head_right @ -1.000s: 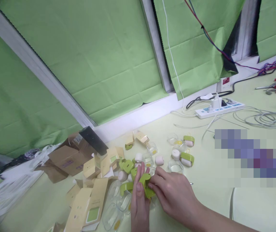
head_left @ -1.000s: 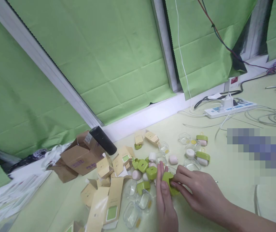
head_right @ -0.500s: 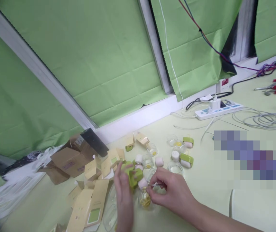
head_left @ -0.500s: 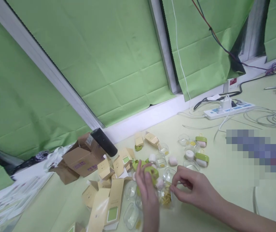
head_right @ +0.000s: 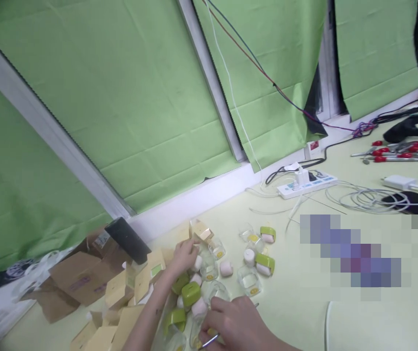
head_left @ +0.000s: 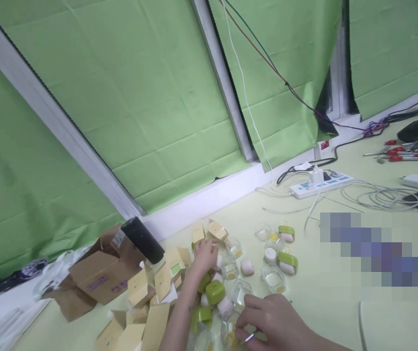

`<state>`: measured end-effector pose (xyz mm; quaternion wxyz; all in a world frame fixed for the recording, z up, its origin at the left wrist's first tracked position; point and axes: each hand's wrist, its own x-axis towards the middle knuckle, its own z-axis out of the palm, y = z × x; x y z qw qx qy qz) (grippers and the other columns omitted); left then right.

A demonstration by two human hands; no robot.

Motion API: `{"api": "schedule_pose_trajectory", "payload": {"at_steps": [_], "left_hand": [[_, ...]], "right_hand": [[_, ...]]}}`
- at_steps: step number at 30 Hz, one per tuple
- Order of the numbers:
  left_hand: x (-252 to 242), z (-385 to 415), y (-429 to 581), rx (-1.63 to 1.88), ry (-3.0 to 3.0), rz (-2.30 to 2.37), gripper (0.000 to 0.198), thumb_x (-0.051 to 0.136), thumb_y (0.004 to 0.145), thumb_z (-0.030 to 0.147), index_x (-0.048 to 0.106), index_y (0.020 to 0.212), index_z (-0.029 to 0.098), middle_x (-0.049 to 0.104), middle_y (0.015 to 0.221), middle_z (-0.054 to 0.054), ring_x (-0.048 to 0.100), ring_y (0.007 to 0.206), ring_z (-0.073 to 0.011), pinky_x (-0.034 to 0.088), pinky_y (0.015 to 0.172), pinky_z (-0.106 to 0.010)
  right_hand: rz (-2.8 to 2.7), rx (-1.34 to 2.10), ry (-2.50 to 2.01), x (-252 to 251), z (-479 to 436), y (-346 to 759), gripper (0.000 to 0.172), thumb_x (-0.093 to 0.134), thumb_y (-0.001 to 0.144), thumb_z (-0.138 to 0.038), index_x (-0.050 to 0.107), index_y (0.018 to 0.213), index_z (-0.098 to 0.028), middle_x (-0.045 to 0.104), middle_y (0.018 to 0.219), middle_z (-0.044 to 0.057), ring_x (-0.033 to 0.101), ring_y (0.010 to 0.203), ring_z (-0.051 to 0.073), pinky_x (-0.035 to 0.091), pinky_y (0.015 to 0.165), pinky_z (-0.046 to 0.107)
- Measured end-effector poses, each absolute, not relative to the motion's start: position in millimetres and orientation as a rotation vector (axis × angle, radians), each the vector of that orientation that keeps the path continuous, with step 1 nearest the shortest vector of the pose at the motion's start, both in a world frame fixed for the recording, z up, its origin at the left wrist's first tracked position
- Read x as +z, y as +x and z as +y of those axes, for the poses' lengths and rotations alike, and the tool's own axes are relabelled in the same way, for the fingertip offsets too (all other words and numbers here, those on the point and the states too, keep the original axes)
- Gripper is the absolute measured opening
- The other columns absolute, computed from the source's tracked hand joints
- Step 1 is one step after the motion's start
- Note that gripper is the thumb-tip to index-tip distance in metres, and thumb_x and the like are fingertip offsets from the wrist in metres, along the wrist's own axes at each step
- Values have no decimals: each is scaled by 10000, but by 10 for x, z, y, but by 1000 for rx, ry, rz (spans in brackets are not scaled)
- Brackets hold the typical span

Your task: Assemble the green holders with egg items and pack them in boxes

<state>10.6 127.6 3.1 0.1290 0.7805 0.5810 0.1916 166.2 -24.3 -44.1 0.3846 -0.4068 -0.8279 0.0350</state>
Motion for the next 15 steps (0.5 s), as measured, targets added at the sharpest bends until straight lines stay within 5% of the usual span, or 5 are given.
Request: {"api": "schedule_pose_trajectory", "payload": {"at_steps": [3,5,8,11,15], "left_hand": [[134,1197,601,541,2417,1550,276,498,885,312,588,1117,192,560,1232,-98,407,1224,-280,253,1052,-512],[169,1128,988,488,2507,1358,301,473,874,376,607,1106,238,596,1166,-84,416,1179,-287,274,1029,-474],[140,1037,1472,318,2616,1032,404,730,598,507,677,924,275,607,1057,-65,460,1086,-310,302,998,-448],[55,988,1697,246,2590,795,498,871,259,425,667,674,239,598,1037,-92,447,1107,-383,189,1051,-524],[21,951,1641,380,2409,691,449,882,245,391,612,564,228,598,1108,-98,379,1199,-419,120,1074,-545]], "right_hand": [[-2050,-54,-903,-491,-214,1646,141,577,797,-302,632,672,-269,626,572,-77,501,395,69,222,387,234],[-1999,-170,-837,-503,-209,1635,266,496,873,-312,611,640,-253,594,521,-68,453,366,75,209,376,246],[-1967,-300,-744,-499,-201,1633,413,358,967,-302,600,639,-239,580,499,-56,413,356,87,201,365,259],[-1984,-345,-714,-500,-178,1648,535,258,1008,-295,560,574,-217,547,457,-56,349,341,87,177,357,265],[-1958,-269,-665,-471,-191,1707,520,243,1014,-290,600,640,-240,482,443,-66,295,341,87,185,371,258]]}}
